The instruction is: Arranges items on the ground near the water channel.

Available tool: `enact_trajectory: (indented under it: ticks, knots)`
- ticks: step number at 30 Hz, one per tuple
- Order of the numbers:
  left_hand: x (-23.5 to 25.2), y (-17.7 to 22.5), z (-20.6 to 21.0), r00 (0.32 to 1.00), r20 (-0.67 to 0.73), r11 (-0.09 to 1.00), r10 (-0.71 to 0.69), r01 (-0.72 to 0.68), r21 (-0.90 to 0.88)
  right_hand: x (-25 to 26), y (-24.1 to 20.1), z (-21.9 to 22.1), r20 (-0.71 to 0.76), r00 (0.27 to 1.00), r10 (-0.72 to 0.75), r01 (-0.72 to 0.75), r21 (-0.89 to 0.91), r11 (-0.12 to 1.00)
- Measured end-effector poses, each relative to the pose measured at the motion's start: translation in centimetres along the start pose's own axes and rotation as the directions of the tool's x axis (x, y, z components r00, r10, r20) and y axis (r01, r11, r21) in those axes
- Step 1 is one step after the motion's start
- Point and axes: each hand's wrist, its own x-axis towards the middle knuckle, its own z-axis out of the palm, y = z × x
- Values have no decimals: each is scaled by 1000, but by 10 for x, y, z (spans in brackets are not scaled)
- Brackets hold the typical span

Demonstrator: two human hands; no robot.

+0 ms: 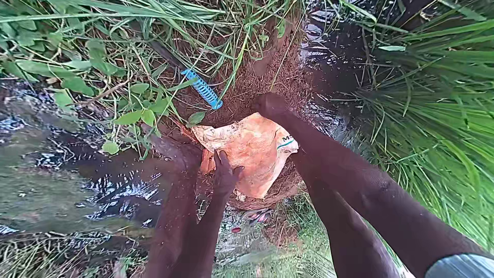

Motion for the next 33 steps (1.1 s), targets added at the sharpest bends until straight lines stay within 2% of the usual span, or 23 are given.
enact_trajectory:
  ticks: [4,8,12,14,16,19,22,24,26,28,30,32,33]
  knots:
    - [2,0,0,1000,12,1000,-15,14,22,19,-21,4,40,999,-7,13,-150,989]
    - [2,0,-1,1000,22,999,-14,13,30,26,-30,4,32,999,-25,31,-200,979]
    - [3,0,-2,1000,24,1000,-5,5,11,29,-37,2,53,998,-21,30,-173,984]
    - [2,1,-1,999,36,1000,-14,13,24,31,-22,2,54,998,-28,35,-145,989]
    - [2,1,-3,999,41,999,-23,22,27,27,6,-8,15,999,-32,33,-97,995]
    - [4,3,-4,998,56,999,-36,34,41,-2,81,-28,-120,993,20,-22,-12,1000]
    - [2,4,-4,998,59,999,-30,28,36,-45,179,-52,-266,935,233,-221,76,972]
    - [2,2,-5,999,48,999,-24,23,23,-60,246,-59,-343,840,419,-327,296,898]
    - [1,2,-3,999,31,1000,-5,5,6,-74,282,-63,-306,791,530,-363,461,809]
    - [1,4,-1,1000,14,1000,8,-8,15,-75,267,-69,-292,844,450,-343,350,872]
    - [-1,2,-2,1000,4,1000,5,-5,15,-62,203,-63,-275,934,227,-154,263,952]
    - [-1,1,1,1000,0,1000,6,-6,2,-37,130,-45,-239,970,-29,90,248,965]
    - [0,1,2,1000,-10,1000,15,-15,-2,-20,97,-35,-180,975,-128,164,208,964]
